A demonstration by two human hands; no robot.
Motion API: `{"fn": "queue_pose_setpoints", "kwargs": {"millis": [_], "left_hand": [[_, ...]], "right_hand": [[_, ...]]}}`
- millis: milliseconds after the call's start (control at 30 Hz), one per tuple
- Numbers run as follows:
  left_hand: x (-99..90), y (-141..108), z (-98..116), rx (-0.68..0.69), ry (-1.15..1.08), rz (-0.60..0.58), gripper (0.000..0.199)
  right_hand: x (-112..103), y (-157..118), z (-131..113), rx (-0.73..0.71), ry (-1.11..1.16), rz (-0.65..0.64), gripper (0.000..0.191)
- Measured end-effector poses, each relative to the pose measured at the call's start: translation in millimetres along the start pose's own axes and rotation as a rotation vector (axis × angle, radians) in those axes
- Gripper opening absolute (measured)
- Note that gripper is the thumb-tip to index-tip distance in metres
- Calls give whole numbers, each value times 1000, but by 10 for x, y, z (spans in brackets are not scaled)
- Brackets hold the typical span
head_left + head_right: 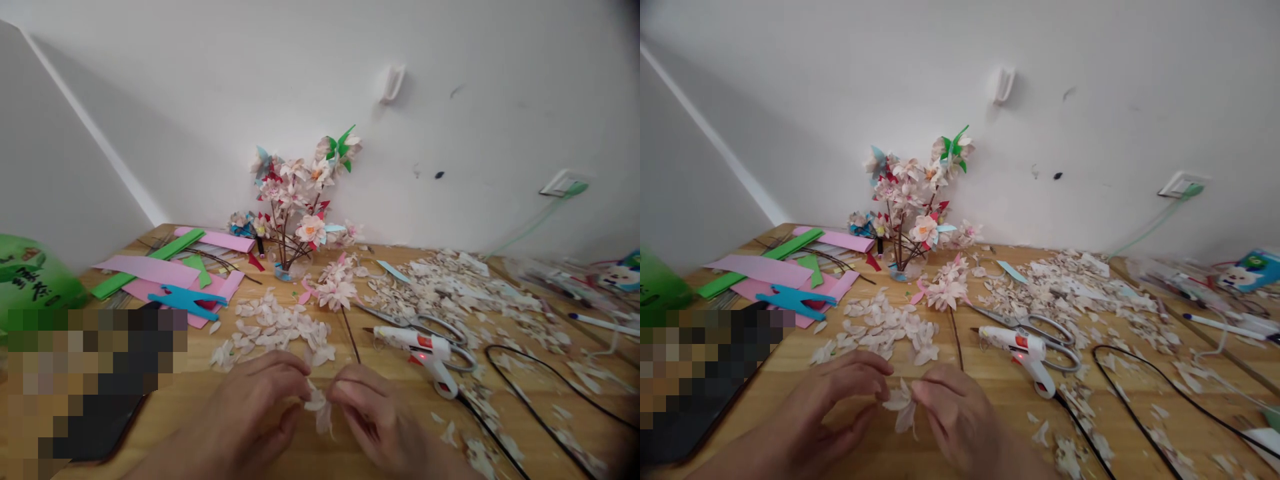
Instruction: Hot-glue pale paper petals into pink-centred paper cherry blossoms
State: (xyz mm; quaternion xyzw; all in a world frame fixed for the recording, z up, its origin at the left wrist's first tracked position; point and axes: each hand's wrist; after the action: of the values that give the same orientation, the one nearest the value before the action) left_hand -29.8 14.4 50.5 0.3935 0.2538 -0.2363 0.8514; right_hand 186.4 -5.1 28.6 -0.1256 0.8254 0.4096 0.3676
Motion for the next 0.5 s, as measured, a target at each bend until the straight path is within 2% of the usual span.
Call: {"fn": "queue_pose_setpoints", "kwargs": {"millis": [67,167,233,300,367,500], "left_hand": [[-26,1,16,-9,-48,-41,38],[-71,0,65,-100,-144,-135,40],[-84,5,88,-139,-157,-174,41],[-64,3,81,-163,-169,-165,39],[-11,-13,47,-200,-196,-76,35],[101,-31,-20,-307,-279,370,32]], "right_hand": [[3,3,-1,11,6,-8,26],[39,-65,43,71,6,-29,35],[86,-142,79,108,8,10,46],[138,-205,102,173,31,57,56],[178,-218,108,296,104,81,56],[208,-91,123,631,504,192,40]]}}
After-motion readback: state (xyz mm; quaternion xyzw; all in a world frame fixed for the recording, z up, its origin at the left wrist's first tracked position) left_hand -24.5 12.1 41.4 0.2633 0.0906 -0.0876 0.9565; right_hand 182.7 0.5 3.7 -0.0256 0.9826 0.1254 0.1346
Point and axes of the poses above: each hand's wrist, its own y-axis towards the middle knuckle, its own x-axis out of the palm, z = x × y, and after that the axes turned 1 degree about -y, right-handed
